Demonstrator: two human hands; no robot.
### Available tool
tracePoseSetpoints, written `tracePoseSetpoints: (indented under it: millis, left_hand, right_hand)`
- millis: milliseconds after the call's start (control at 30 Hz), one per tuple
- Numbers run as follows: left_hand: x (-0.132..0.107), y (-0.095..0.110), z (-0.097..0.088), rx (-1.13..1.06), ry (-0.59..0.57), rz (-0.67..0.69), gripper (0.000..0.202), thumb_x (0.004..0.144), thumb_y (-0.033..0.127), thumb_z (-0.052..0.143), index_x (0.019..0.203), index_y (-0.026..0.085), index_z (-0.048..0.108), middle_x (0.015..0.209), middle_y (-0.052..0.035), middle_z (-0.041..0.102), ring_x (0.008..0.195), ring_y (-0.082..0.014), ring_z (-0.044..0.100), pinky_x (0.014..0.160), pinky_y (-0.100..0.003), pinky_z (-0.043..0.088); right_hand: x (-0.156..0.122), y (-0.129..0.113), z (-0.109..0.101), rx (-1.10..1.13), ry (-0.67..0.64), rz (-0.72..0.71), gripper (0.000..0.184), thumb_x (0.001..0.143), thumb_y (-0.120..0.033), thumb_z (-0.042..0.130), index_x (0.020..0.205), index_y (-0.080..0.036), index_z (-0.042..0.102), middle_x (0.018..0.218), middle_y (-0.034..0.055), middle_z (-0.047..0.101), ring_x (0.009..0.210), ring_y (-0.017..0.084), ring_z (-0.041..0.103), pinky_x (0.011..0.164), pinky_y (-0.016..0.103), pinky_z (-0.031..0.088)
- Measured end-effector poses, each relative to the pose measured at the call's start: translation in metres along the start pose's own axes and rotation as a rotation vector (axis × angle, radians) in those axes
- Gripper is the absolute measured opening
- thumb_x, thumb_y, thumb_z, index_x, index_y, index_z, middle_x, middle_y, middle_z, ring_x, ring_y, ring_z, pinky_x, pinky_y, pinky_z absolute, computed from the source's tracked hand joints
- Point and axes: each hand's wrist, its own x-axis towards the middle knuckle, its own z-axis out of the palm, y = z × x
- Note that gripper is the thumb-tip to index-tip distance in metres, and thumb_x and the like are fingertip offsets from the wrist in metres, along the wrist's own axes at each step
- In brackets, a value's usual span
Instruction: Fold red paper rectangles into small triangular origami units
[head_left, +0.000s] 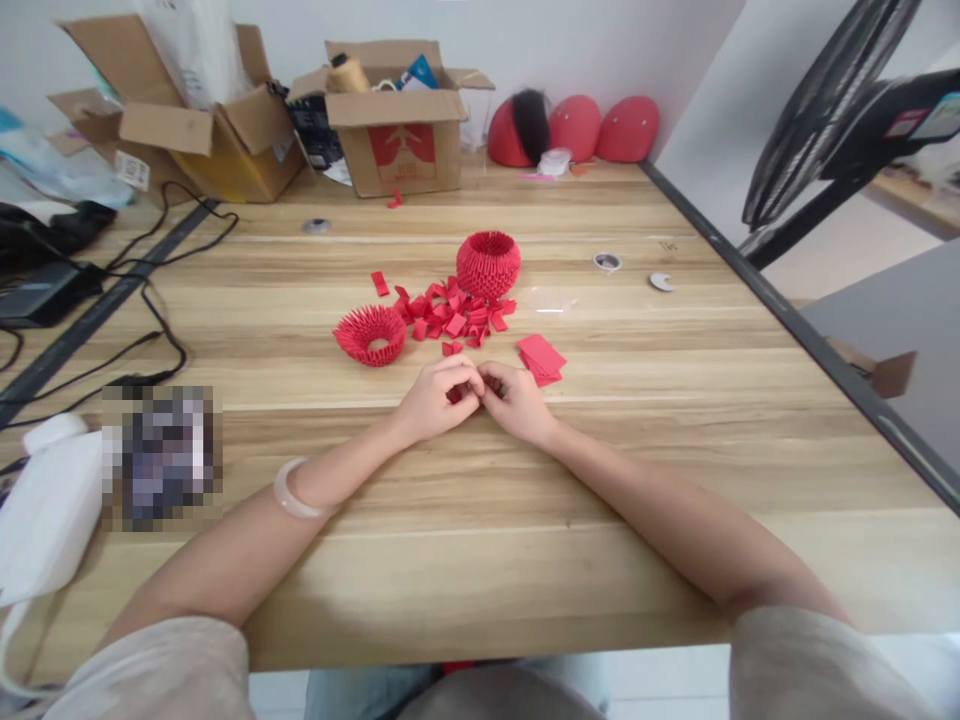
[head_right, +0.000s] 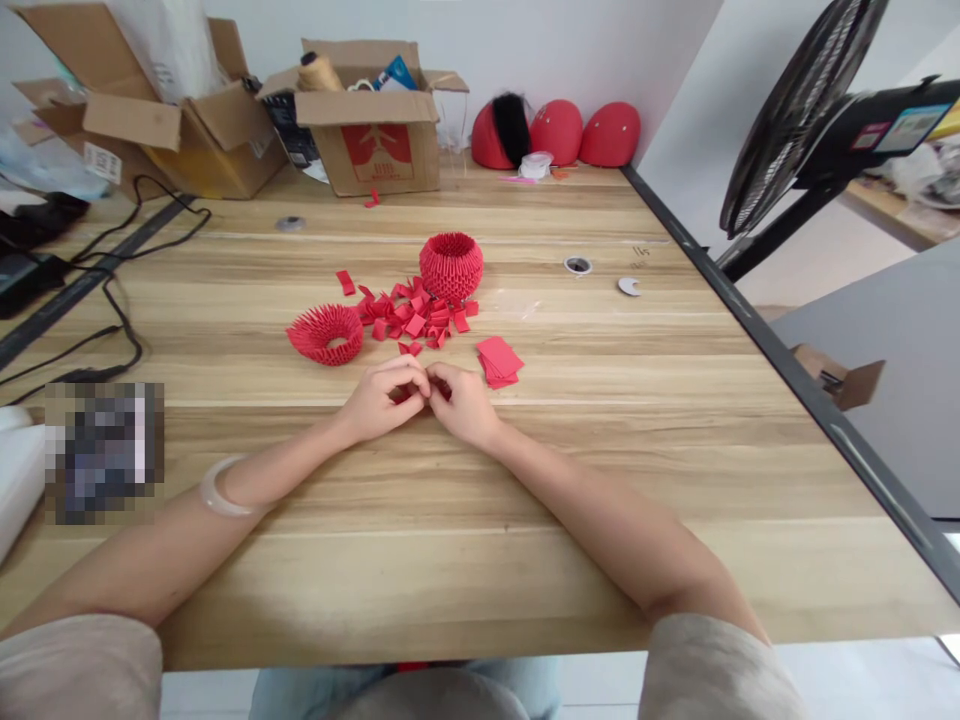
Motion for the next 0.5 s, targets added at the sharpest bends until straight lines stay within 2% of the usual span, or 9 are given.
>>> tracePoseSetpoints:
  millis: [500]
  left_hand:
    - [-0.0009, -0.0027, 0.0005, 0.011, 0.001, 0.008, 0.01, 0.073, 0.008, 0.052, 0.071, 0.014, 0.059, 0.077, -0.002, 0.055, 0.06, -0.0083, 0.049, 0.057, -0.021, 0.041]
  right_hand:
    - [0.0, -0.0006, -0.0002, 0.009, 0.006, 0.013, 0.017, 0.069, -0.008, 0.044, 0.074, -0.015, 0.059, 0.069, 0.0005, 0.062, 0.06, 0.01, 0.051, 0.059, 0.02, 0.04]
